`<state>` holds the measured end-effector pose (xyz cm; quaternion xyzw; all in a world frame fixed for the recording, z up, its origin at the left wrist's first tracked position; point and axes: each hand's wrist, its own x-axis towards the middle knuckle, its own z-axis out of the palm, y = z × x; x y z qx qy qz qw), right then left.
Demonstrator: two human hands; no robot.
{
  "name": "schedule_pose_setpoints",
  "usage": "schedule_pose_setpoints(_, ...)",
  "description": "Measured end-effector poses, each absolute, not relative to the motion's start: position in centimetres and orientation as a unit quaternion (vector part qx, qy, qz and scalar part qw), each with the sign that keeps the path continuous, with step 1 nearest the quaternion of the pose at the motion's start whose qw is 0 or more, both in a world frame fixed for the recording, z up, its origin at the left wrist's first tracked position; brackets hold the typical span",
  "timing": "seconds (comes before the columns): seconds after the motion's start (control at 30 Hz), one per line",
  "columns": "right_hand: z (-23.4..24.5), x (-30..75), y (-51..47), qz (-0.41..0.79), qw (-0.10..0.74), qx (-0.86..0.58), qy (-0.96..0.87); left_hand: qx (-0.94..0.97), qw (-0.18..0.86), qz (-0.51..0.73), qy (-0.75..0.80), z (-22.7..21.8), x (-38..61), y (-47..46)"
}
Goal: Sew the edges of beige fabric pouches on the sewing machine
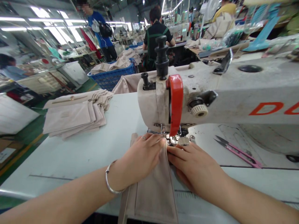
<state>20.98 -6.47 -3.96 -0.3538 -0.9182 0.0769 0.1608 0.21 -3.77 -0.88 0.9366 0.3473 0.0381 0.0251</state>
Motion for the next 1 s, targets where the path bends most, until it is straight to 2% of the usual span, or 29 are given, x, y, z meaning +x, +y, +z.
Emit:
schedule_pose_setpoints(0.17, -3.7, 21.2, -6.0, 0.095, 0.151, -0.349, -0.92, 0.937, 0.045, 0.033, 0.345, -0.4, -0.9, -3.1)
schedule_pose_setpoints(0.27, -2.8, 21.4, -7.2, 0.135, 0.144, -0.334, -0.921, 0.942, 0.085, 0.01, 0.325, 0.6, -1.9, -6.2)
schedule_pose_setpoints(0.33, -2.4, 21.3, -9.0, 0.164, 0.151, -0.329, -0.918, 0.946, 0.07, 0.013, 0.317, 0.4, -2.4, -9.3)
schedule_pose_setpoints(0.47, -2.9, 20.3, -13.3, 0.164, 0.253, -0.336, -0.892, 0.943, 0.009, 0.071, 0.324, -1.7, -2.7, -14.3)
schedule_pose_setpoints(0.6, -4.7, 19.3, -15.9, 0.126, 0.356, -0.349, -0.858, 0.918, 0.025, 0.149, 0.367, -3.1, -2.3, -15.4)
schedule_pose_setpoints(0.73, -5.8, 19.2, -16.5, 0.121, 0.374, -0.358, -0.847, 0.893, 0.049, 0.163, 0.416, -2.3, -1.6, -14.9)
schedule_pose_setpoints(0.87, -6.1, 19.9, -16.9, 0.124, 0.376, -0.355, -0.847, 0.91, 0.071, 0.111, 0.393, -1.8, -1.4, -15.0)
schedule_pose_setpoints(1.0, -6.2, 20.5, -17.1, 0.113, 0.376, -0.341, -0.854, 0.925, 0.071, 0.122, 0.353, -1.9, -1.4, -15.4)
